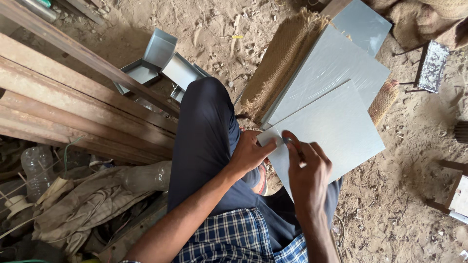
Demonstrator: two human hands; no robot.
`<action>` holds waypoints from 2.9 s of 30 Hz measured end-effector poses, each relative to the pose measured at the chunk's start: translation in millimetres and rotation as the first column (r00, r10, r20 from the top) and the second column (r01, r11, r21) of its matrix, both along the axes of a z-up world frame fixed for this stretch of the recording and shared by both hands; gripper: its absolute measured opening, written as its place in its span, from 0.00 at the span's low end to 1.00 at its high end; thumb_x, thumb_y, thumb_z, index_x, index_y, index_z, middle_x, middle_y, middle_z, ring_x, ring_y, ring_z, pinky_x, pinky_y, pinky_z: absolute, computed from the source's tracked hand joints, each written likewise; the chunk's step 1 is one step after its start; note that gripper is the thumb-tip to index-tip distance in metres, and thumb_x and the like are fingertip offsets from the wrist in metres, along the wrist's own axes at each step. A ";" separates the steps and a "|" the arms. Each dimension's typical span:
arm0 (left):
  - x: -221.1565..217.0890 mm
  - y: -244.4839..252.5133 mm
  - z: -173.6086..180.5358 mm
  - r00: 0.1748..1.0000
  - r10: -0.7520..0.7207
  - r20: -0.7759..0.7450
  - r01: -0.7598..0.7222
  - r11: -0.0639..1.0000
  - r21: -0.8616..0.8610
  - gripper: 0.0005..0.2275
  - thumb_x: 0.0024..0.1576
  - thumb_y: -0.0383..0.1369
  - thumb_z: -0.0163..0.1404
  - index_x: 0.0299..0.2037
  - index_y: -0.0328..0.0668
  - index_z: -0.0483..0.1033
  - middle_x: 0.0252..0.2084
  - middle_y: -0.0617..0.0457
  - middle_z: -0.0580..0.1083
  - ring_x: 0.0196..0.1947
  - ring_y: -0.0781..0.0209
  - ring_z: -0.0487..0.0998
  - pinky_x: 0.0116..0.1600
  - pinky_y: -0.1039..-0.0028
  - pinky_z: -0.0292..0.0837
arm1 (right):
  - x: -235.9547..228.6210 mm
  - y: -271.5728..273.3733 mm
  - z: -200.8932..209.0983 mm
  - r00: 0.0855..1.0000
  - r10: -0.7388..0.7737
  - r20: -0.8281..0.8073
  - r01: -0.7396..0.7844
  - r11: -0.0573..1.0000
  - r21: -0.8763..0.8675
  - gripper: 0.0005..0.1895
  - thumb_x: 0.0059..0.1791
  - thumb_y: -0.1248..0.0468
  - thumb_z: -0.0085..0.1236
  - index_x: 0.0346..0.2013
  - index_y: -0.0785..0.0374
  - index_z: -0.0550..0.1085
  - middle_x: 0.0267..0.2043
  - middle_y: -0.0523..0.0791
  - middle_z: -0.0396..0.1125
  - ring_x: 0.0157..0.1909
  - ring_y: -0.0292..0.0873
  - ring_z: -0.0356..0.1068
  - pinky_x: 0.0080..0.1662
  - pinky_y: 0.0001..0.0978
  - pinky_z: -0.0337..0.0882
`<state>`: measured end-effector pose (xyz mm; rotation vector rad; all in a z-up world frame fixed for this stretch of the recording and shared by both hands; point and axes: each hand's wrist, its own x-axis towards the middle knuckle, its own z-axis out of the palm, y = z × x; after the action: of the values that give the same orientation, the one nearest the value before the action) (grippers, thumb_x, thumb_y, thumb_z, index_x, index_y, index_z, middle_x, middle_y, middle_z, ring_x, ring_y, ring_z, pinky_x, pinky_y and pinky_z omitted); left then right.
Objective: The person sits on the ground and smooths the surface of a rectangular metal sheet using a small abrasive block and a circular disc. They repeatedly rub the block and disc over the sheet's surface, occasionally lifting and inspecting the sheet.
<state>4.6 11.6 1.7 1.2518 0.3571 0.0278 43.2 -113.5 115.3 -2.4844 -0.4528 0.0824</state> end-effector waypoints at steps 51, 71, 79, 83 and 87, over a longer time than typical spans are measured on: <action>-32.1 33.0 2.9 0.980 0.133 0.148 -0.143 0.988 0.059 0.13 0.58 0.20 0.58 0.53 0.30 0.79 0.43 0.47 0.81 0.42 0.67 0.82 0.51 0.77 0.81 | 10.4 -22.0 -20.3 0.969 0.239 0.069 -0.244 0.967 0.077 0.15 0.49 0.65 0.65 0.51 0.55 0.82 0.32 0.44 0.68 0.33 0.40 0.71 0.39 0.37 0.73; -33.9 33.4 7.5 0.987 0.130 0.098 -0.132 0.991 0.018 0.13 0.59 0.21 0.58 0.53 0.26 0.79 0.43 0.45 0.82 0.41 0.68 0.82 0.48 0.80 0.79 | 12.0 -23.1 -15.5 0.963 0.264 0.050 -0.267 0.959 0.095 0.15 0.49 0.65 0.63 0.51 0.56 0.82 0.34 0.45 0.69 0.37 0.43 0.72 0.42 0.39 0.74; -34.0 32.6 8.0 0.980 0.097 0.172 -0.111 0.991 0.071 0.16 0.60 0.17 0.52 0.58 0.26 0.75 0.41 0.48 0.80 0.43 0.66 0.82 0.54 0.77 0.79 | 15.6 -23.9 -11.1 0.972 0.234 -0.023 -0.230 0.966 0.114 0.19 0.50 0.63 0.61 0.56 0.58 0.78 0.37 0.48 0.71 0.35 0.46 0.74 0.40 0.41 0.75; -33.8 31.3 9.9 0.983 0.060 0.173 -0.086 0.985 0.150 0.19 0.58 0.15 0.46 0.60 0.27 0.74 0.41 0.48 0.79 0.42 0.65 0.82 0.53 0.76 0.79 | 16.4 -25.2 -14.1 0.970 0.239 -0.040 -0.234 0.967 0.098 0.18 0.51 0.63 0.60 0.57 0.56 0.78 0.37 0.47 0.71 0.33 0.43 0.75 0.37 0.38 0.75; -31.6 33.1 12.3 0.978 0.061 0.197 -0.093 0.983 0.160 0.18 0.58 0.15 0.46 0.59 0.27 0.74 0.42 0.47 0.79 0.43 0.64 0.82 0.54 0.74 0.81 | 16.6 -25.8 -17.3 0.967 0.251 -0.044 -0.247 0.965 0.089 0.15 0.53 0.62 0.58 0.54 0.53 0.80 0.39 0.45 0.72 0.33 0.39 0.74 0.37 0.35 0.77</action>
<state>-27.0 44.7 14.0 1.3892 0.2393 0.2484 59.8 -139.3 98.0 -2.3263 -0.7287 0.2281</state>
